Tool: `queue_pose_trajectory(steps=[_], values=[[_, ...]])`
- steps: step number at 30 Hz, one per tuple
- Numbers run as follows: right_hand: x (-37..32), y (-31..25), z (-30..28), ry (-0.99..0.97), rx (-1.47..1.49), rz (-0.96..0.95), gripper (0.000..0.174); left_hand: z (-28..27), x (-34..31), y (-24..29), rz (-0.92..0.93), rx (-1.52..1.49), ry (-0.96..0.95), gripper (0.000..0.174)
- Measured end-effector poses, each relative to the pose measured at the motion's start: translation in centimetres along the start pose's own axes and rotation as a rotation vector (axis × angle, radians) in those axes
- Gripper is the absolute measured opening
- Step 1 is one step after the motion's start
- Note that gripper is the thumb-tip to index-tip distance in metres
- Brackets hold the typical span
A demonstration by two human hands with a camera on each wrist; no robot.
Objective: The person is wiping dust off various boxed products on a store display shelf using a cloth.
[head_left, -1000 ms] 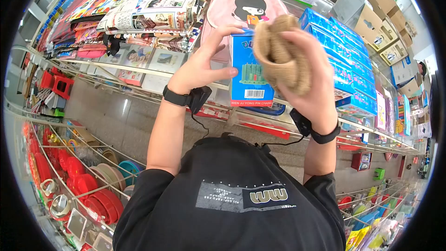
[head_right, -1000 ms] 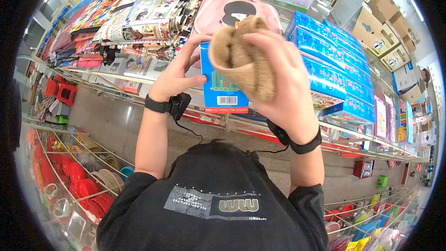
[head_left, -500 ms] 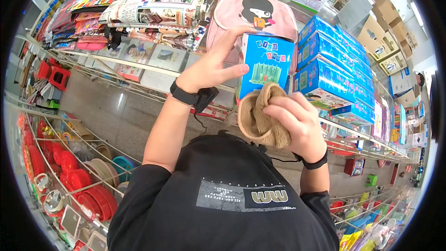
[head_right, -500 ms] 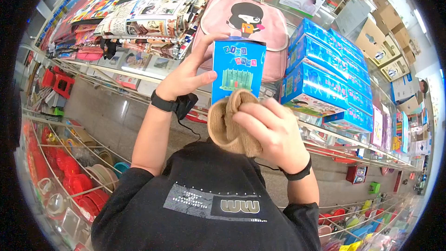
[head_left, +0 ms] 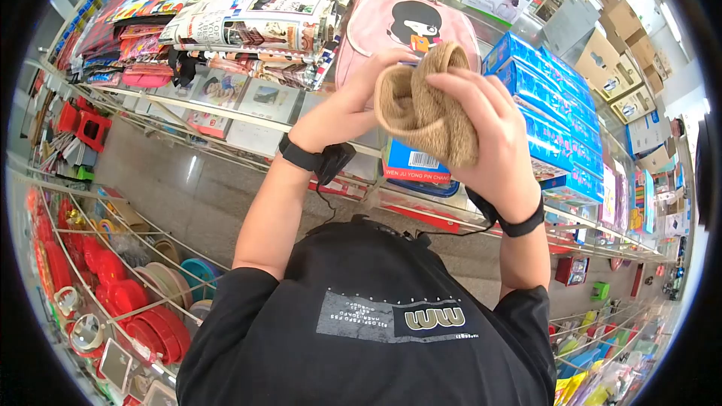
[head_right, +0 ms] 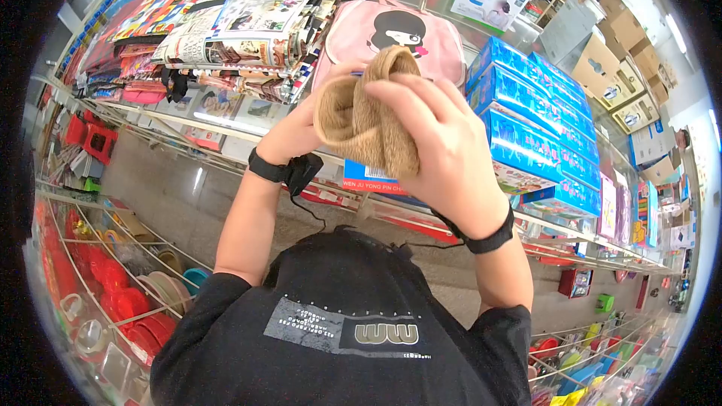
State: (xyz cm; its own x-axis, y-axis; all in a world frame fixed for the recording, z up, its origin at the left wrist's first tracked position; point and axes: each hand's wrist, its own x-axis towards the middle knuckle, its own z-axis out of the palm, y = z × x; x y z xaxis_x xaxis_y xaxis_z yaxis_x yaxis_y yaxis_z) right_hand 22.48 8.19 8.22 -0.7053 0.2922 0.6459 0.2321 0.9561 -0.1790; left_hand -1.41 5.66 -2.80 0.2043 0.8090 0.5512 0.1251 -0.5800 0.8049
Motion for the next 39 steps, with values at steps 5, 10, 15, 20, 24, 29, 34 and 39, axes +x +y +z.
queue_pose_trajectory(steps=[5, 10, 15, 20, 24, 29, 34, 39], values=[[-0.9, -1.4, -0.1, -0.132, -0.081, -0.075, 0.053, 0.0, 0.2, -0.1, -0.01, -0.022, -0.022, 0.073], [-2.5, -3.1, -0.2, -0.216, -0.176, -0.101, 0.05, -0.5, 0.2, 0.4, 0.002, 0.019, -0.069, 0.074], [-3.6, -3.3, 0.1, -0.205, -0.171, -0.153, 0.048, -1.4, 0.1, 0.8, -0.004, 0.09, -0.16, 0.084], [-4.6, -4.5, 0.5, -0.322, -0.115, -0.178, 0.038, -1.5, 0.2, 1.1, -0.029, 0.09, -0.157, 0.087], [-3.6, -4.5, -0.4, -0.471, 0.061, -0.23, 0.034, -1.7, 0.1, 0.8, -0.072, 0.032, -0.142, 0.083], [-0.2, -2.0, -1.6, -0.069, -0.15, -0.199, 0.042, -0.5, 0.6, 0.7, 0.209, 0.137, -0.086, 0.077], [-0.6, -2.2, -0.6, -0.195, -0.166, -0.161, 0.04, -0.9, 0.6, 1.0, 0.078, 0.084, -0.092, 0.076], [-3.5, -4.1, -0.3, -0.276, -0.138, -0.133, 0.037, -1.6, 0.2, 0.7, -0.022, 0.035, -0.157, 0.081]])
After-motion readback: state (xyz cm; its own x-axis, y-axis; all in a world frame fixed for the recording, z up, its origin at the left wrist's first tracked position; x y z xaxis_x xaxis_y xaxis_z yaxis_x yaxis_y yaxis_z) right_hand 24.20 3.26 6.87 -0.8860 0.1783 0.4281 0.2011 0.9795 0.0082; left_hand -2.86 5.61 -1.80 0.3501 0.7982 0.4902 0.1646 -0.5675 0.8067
